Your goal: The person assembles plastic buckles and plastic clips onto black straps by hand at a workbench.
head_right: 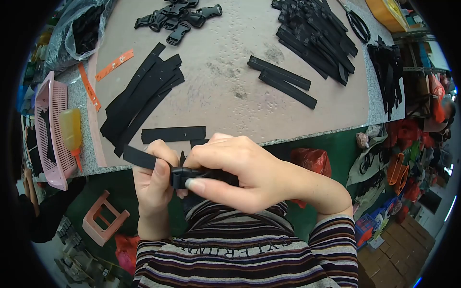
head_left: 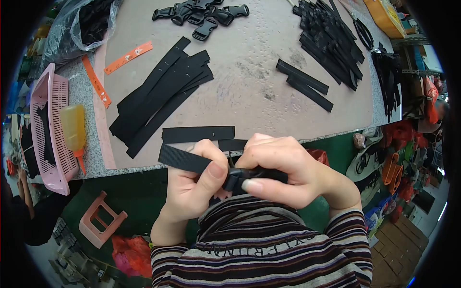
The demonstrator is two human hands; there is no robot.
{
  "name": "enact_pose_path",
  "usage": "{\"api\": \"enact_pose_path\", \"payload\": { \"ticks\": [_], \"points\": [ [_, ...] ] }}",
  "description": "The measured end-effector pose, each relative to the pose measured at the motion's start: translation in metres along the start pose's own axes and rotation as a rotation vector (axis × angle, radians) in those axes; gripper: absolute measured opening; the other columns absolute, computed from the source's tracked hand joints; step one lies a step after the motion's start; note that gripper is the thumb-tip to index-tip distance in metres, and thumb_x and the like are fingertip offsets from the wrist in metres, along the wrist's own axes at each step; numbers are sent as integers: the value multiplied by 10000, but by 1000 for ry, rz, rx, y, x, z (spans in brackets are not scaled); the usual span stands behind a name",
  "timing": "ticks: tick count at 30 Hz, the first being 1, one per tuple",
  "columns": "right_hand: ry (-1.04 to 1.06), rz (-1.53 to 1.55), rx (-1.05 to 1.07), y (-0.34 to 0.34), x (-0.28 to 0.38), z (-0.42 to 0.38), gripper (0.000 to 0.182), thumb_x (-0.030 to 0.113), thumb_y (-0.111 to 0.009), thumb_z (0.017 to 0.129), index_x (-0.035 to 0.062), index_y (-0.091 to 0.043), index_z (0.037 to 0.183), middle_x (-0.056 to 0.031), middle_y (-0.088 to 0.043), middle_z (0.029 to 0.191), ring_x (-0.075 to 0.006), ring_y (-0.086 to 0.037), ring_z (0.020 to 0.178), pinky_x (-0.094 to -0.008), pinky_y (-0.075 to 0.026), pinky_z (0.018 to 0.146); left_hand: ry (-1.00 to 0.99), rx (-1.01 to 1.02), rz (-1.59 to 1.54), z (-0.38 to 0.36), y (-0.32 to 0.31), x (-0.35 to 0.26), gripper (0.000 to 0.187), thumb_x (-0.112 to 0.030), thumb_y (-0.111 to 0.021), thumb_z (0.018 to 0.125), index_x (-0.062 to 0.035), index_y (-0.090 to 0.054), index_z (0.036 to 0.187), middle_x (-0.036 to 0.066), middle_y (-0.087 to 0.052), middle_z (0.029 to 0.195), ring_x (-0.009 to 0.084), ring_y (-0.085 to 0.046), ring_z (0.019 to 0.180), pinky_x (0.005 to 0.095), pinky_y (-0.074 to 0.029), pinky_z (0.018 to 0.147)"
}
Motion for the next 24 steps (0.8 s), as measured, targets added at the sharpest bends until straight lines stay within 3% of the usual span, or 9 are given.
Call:
{"api": "enact_pose_path", "payload": {
  "ticks": [3, 4, 7, 14, 20, 24],
  "points": [
    [-186, 39, 56, -2, 2, -2, 189, 135, -712, 892, -23, -677, 990, -112, -644, 762, -238, -618, 667, -320, -460, 625, 31, 36, -113, 2, 0, 7, 337, -312, -529, 1062, -48, -543, 853, 20, -557, 662, 49, -516, 526, 195, -375, 477],
    [-199, 148, 30, -6, -3, -3, 183, 138, -717, 911, -8, -675, 1014, -96, -656, 779, -188, -618, 649, -284, -445, 572, 52, 57, -179, 3, 1, 11, 338, -314, -518, 1067, -47, -541, 860, 17, -555, 660, 47, -505, 516, 194, -365, 471],
    [-183, 367, 42, -6, -5, -1, 173, 127, -703, 925, -11, -667, 1023, -82, -660, 788, -153, -605, 642, -272, -441, 581, 8, 71, -324, 5, -8, 14, 349, -332, -478, 1079, -50, -532, 882, 12, -542, 634, 46, -472, 489, 188, -339, 460],
    [-170, 304, 43, -1, -8, -1, 160, 129, -697, 926, -15, -650, 978, -68, -646, 775, -142, -586, 632, -278, -433, 572, 17, 40, -605, 8, -15, 25, 384, -366, -400, 1097, -83, -462, 846, 13, -495, 569, 48, -402, 464, 204, -287, 450],
    [-142, 314, 65, -1, -6, -3, 175, 146, -646, 964, -11, -630, 1040, -100, -626, 812, -218, -587, 658, -316, -442, 590, -42, -13, -265, 6, -14, 14, 396, -403, -434, 1082, -75, -470, 864, 2, -476, 570, 47, -391, 468, 196, -296, 471],
    [-53, 189, 29, 1, -7, -4, 171, 152, -652, 955, 11, -635, 1051, -94, -628, 826, -257, -568, 699, -349, -441, 673, -130, 35, -64, 7, -5, 9, 414, -423, -467, 1067, -50, -516, 894, 28, -530, 675, 74, -452, 578, 225, -350, 551]
  ]
}}
Point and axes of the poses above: each hand's wrist, its own z-axis towards the middle knuckle, its own y-axis out of the back of the hand, x = y × z, the point moved 4 cm from there along z, towards the middle knuckle
